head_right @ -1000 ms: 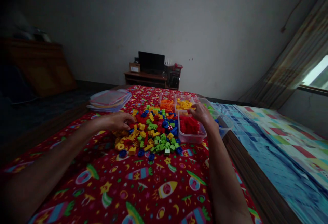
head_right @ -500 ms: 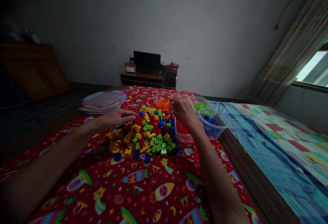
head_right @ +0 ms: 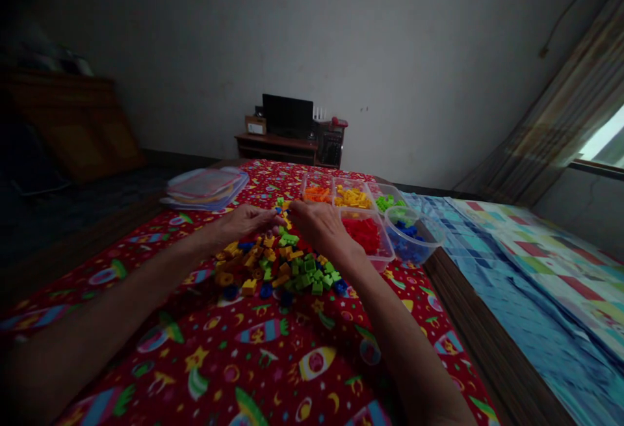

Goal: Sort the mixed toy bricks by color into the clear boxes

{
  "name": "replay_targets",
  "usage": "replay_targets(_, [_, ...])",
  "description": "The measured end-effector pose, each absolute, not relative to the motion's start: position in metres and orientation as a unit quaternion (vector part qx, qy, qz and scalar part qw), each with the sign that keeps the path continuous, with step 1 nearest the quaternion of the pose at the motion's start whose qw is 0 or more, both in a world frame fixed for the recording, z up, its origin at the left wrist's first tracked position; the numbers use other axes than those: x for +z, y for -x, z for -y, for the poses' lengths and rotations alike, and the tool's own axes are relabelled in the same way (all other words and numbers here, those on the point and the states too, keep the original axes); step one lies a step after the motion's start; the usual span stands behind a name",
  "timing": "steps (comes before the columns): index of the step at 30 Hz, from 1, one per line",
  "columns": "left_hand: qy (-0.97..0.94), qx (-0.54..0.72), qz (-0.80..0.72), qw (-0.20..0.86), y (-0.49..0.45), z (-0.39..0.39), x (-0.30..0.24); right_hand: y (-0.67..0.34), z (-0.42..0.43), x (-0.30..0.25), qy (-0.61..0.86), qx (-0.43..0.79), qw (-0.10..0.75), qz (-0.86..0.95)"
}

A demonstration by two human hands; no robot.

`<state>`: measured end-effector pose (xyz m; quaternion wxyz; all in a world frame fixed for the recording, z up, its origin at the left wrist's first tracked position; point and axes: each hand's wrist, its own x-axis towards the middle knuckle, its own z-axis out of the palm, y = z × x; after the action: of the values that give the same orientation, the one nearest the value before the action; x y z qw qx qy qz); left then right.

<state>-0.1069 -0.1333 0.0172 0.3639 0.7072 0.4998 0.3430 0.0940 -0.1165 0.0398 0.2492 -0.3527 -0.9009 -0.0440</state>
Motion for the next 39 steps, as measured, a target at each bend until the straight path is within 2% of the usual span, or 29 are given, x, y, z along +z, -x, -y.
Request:
replay_targets(5, [-0.730, 0.313, -0.595, 0.125, 0.141, 0.121, 0.021, -0.133, 0.086, 0.039, 0.465, -0.100, 0.241, 0.846])
replay_targets(8, [-0.749, 0.274, -0.601, 0.050, 0.155, 0.114, 0.012, -0.159, 0.067, 0.033, 0.536, -0.114, 0.211, 0.810])
replay_targets(11, [-0.782, 0.238, -0.571, 0.072, 0.157, 0.108, -0.001, -0.175, 0.058, 0.028, 0.580, -0.087, 0.196, 0.786])
replay_targets(14, [-0.799, 0.215, -0.556, 0.081, 0.152, 0.105, -0.013, -0.175, 0.057, 0.028, 0.584, -0.091, 0.240, 0.771])
replay_targets(17, [-0.793, 0.207, -0.571, 0.042, 0.147, 0.105, -0.017, -0.162, 0.065, 0.032, 0.549, -0.105, 0.281, 0.780])
replay_targets(31, [-0.795, 0.292, -0.530, 0.048, 0.146, 0.104, -0.015, -0.095, 0.082, -0.010, 0.261, 0.051, 0.158, 0.951])
replay_targets(35, [-0.786, 0.305, -0.533, 0.063, 0.147, 0.100, -0.017, -0.101, 0.086, 0.002, 0.306, 0.079, 0.189, 0.930])
replay_targets(39, [-0.780, 0.311, -0.540, 0.065, 0.143, 0.103, -0.017, -0.095, 0.095, 0.004, 0.368, 0.032, 0.205, 0.906])
